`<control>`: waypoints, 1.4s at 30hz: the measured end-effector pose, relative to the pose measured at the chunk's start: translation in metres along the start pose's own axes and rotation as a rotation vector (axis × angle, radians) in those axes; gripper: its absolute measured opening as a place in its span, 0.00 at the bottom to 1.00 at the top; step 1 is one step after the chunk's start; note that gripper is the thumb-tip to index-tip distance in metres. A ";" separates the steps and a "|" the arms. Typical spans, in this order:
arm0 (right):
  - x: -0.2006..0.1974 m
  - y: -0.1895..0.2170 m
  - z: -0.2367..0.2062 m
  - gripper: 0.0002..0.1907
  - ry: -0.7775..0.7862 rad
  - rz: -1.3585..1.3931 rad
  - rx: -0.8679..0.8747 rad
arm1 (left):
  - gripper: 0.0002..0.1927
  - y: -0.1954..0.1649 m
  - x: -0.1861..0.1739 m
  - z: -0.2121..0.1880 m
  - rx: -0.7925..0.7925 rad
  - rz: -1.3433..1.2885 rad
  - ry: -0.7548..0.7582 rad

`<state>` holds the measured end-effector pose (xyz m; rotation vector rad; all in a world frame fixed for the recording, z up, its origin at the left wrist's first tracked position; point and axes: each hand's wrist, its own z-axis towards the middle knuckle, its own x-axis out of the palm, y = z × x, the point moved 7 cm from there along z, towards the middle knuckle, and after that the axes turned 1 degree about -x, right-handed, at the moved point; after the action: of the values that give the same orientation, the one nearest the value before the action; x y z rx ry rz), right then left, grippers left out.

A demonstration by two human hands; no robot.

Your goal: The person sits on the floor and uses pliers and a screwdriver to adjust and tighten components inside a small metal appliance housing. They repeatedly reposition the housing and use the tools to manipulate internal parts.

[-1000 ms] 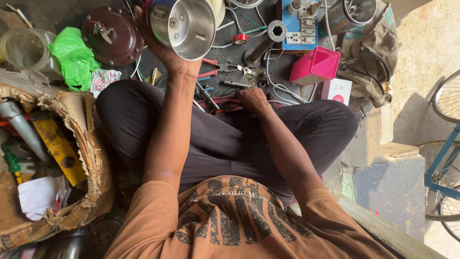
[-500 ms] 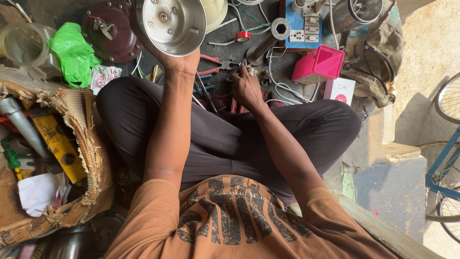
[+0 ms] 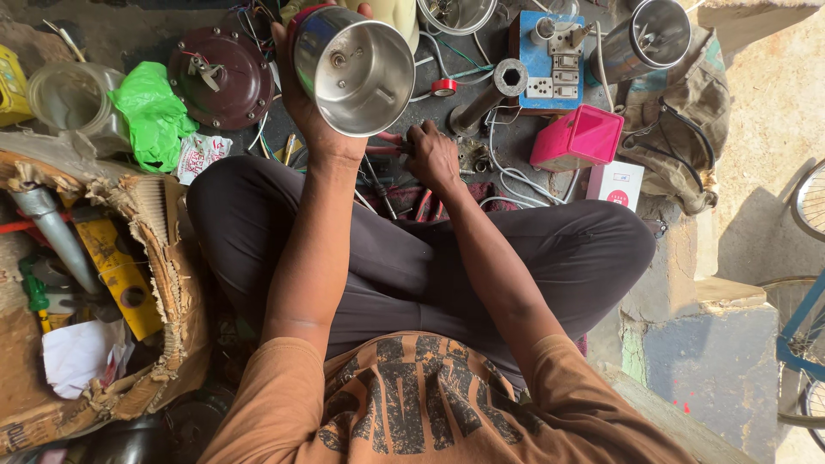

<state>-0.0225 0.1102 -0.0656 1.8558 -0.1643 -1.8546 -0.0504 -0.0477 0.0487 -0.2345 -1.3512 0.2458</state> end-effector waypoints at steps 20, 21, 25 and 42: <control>-0.083 0.031 -0.072 0.18 0.102 1.767 0.539 | 0.22 -0.002 -0.026 0.006 0.164 -0.022 -0.175; -0.080 0.040 -0.079 0.17 0.237 1.841 0.546 | 0.22 -0.003 -0.029 0.005 0.171 -0.010 -0.189; -0.097 0.050 -0.081 0.18 0.071 1.967 0.296 | 0.20 -0.008 -0.023 0.008 0.213 0.044 -0.099; -0.159 0.064 -0.076 0.25 -0.447 -0.178 -0.054 | 0.17 0.009 -0.051 0.002 0.133 0.042 -0.260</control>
<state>0.0575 0.1430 0.1008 1.4345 -0.1019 -2.3528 -0.0629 -0.0543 -0.0011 -0.1216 -1.5807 0.4108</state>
